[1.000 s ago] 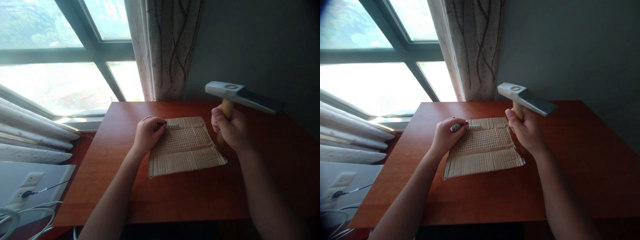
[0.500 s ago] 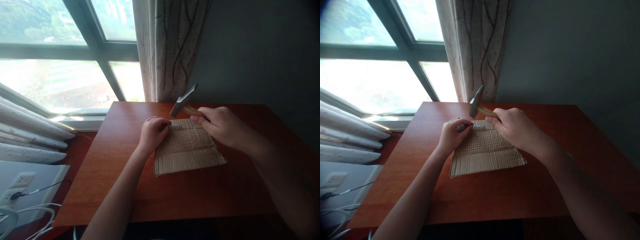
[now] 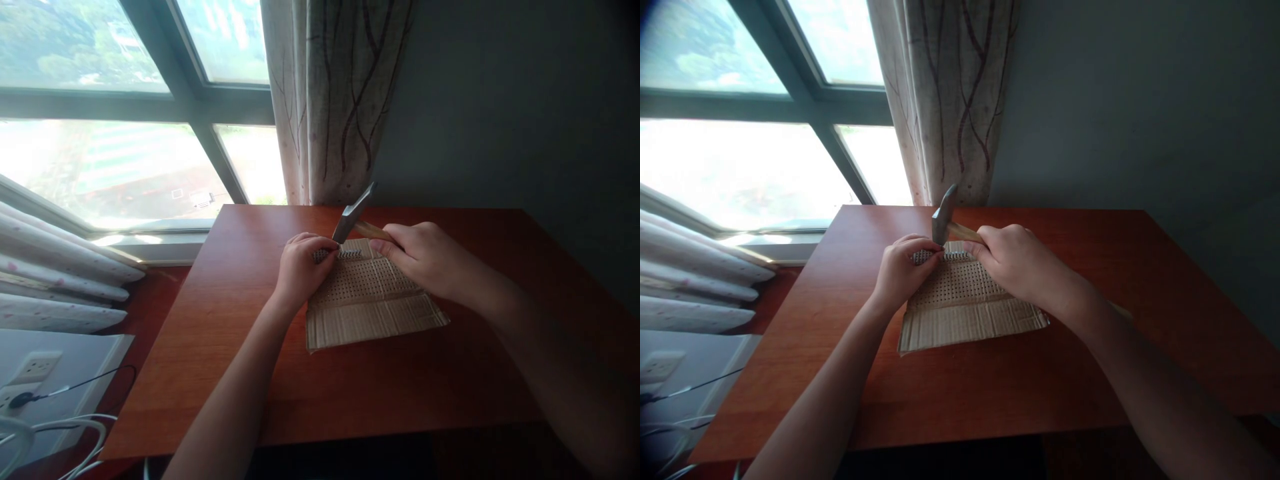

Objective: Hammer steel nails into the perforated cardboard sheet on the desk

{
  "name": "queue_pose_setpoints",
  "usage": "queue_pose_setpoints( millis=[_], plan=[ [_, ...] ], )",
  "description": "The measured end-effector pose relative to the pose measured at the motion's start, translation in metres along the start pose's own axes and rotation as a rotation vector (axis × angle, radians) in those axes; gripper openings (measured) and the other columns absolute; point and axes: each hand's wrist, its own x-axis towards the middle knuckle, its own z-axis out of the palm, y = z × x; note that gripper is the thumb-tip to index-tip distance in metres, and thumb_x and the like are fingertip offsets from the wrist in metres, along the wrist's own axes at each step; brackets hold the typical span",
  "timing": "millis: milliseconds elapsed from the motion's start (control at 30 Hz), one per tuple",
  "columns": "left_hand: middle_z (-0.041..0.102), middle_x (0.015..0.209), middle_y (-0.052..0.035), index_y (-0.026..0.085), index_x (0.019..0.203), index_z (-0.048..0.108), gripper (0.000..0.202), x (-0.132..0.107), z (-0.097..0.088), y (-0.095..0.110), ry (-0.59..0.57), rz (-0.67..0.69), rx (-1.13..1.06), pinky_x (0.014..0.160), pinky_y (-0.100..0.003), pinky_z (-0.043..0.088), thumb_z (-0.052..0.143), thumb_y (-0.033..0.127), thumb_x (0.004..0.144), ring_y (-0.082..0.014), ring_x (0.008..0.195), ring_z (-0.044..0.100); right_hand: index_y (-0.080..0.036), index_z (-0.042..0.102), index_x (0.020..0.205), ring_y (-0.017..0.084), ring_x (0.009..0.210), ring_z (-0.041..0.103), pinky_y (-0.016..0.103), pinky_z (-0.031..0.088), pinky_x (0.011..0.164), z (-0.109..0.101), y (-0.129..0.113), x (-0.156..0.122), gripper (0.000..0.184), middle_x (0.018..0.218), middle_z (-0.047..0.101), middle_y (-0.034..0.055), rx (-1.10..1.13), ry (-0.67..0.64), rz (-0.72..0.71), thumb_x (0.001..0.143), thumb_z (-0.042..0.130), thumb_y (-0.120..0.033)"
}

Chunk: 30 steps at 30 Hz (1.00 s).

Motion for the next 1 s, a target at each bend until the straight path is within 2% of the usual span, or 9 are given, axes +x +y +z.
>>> queue_pose_setpoints(
  millis=[433, 600, 800, 1000],
  plan=[
    [0.076, 0.089, -0.0013, 0.023, 0.084, 0.075, 0.01, 0.0, 0.0002, 0.0004, -0.015, -0.008, 0.016, 0.083, -0.036, 0.055, 0.07, 0.015, 0.082, -0.021, 0.088, 0.07, -0.022, 0.043, 0.069, 0.012, 0.055, 0.043, 0.03, 0.026, 0.056, 0.005, 0.0008, -0.0018, 0.04, 0.061, 0.052, -0.002, 0.024, 0.01, -0.018, 0.102, 0.045, -0.045],
    [0.077, 0.091, -0.0018, 0.023, 0.084, 0.075, 0.011, 0.0001, 0.0001, 0.0011, -0.024, -0.017, 0.019, 0.083, -0.037, 0.056, 0.069, 0.014, 0.081, -0.0214, 0.088, 0.07, -0.022, 0.043, 0.069, 0.013, 0.056, 0.043, 0.03, 0.025, 0.057, 0.006, 0.0003, -0.0004, 0.04, 0.061, 0.051, -0.0017, -0.004, -0.025, -0.006, 0.101, 0.047, -0.046],
    [0.077, 0.089, -0.0013, 0.024, 0.084, 0.075, 0.011, 0.0004, -0.0012, 0.0025, -0.029, -0.02, 0.025, 0.087, -0.037, 0.056, 0.069, 0.015, 0.082, -0.0211, 0.089, 0.07, -0.022, 0.042, 0.069, 0.012, 0.055, 0.042, 0.03, 0.025, 0.057, 0.0034, -0.0024, -0.0022, 0.038, 0.06, 0.05, -0.0022, 0.013, 0.015, 0.003, 0.101, 0.047, -0.043],
    [0.077, 0.092, -0.0019, 0.023, 0.083, 0.075, 0.012, 0.0003, 0.0003, 0.0007, -0.045, -0.032, 0.025, 0.083, -0.037, 0.056, 0.068, 0.014, 0.081, -0.0214, 0.088, 0.07, -0.022, 0.044, 0.069, 0.013, 0.055, 0.044, 0.031, 0.024, 0.056, 0.0078, -0.0009, 0.0004, 0.041, 0.061, 0.053, -0.0004, -0.023, -0.039, 0.013, 0.101, 0.045, -0.047]
  ],
)
